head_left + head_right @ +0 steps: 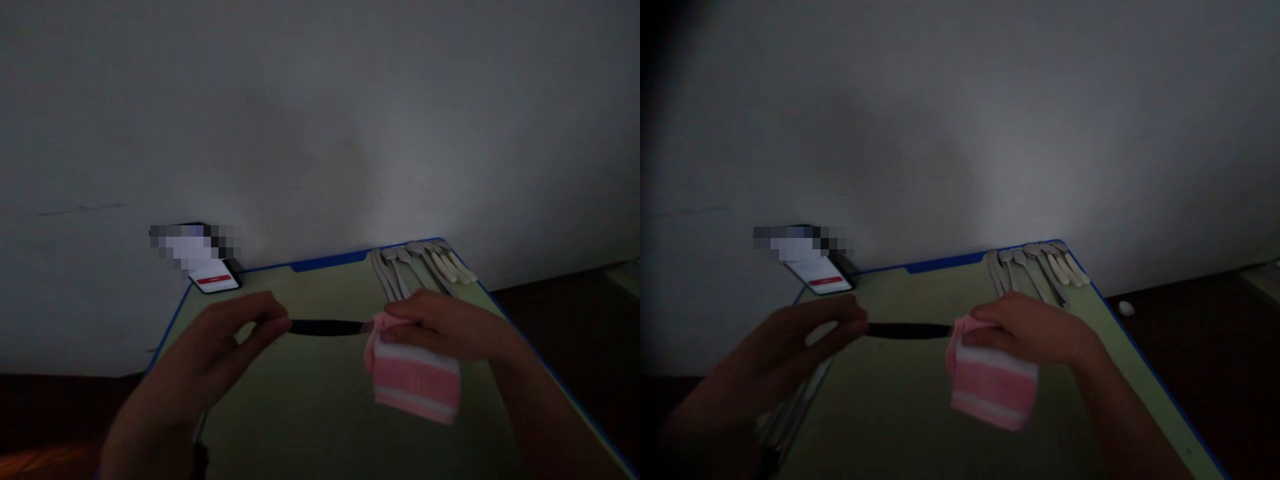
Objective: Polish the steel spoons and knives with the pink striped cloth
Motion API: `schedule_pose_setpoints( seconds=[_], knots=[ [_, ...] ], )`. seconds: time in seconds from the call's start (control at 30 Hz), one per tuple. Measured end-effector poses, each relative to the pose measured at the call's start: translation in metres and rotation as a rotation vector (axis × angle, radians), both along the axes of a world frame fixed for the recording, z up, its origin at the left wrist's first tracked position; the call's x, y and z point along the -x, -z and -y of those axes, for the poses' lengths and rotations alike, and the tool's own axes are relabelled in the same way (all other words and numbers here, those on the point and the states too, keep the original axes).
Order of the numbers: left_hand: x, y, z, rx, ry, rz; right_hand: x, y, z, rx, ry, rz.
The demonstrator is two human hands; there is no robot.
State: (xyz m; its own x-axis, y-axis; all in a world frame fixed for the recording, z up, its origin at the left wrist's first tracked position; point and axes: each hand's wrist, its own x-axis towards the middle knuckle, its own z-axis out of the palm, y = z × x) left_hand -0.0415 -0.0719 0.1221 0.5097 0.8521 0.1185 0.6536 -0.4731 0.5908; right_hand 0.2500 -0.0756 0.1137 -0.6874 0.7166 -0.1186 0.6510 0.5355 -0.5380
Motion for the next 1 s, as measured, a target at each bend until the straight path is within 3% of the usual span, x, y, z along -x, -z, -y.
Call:
schedule_pose_setpoints(
  seconds=[0.13, 0.27, 0.47, 0.63, 0.8, 0.87, 1.0],
  knots=[
    [0.031, 0.002, -0.005, -0.054, -0.076, 0.057, -0.028, -0.007, -0.001, 0.088, 0.027, -0.033],
    [0.031, 0.002, -0.006, -0.029, -0.056, 0.09, -0.035, -0.012, 0.0, 0.12, 0.063, -0.027],
    [-0.004, -0.003, -0.001, 0.066, 0.019, 0.045, 0.001, 0.002, 0.0, -0.003, -0.056, -0.039],
    [-0.017, 0.001, -0.003, 0.078, 0.017, 0.092, 0.035, 0.021, 0.0, -0.064, -0.02, -0.158],
    [-0.026, 0.014, -0.012, 0.09, -0.113, 0.387, 0.053, 0.027, 0.006, -0.035, 0.178, -0.298],
    [-0.031, 0.016, -0.012, 0.107, -0.167, 0.421, 0.057, 0.027, 0.008, -0.042, 0.244, -0.314],
    [-0.033, 0.014, -0.013, 0.023, -0.397, 0.484, 0.059, 0.032, 0.006, -0.04, 0.268, -0.289]
  ],
)
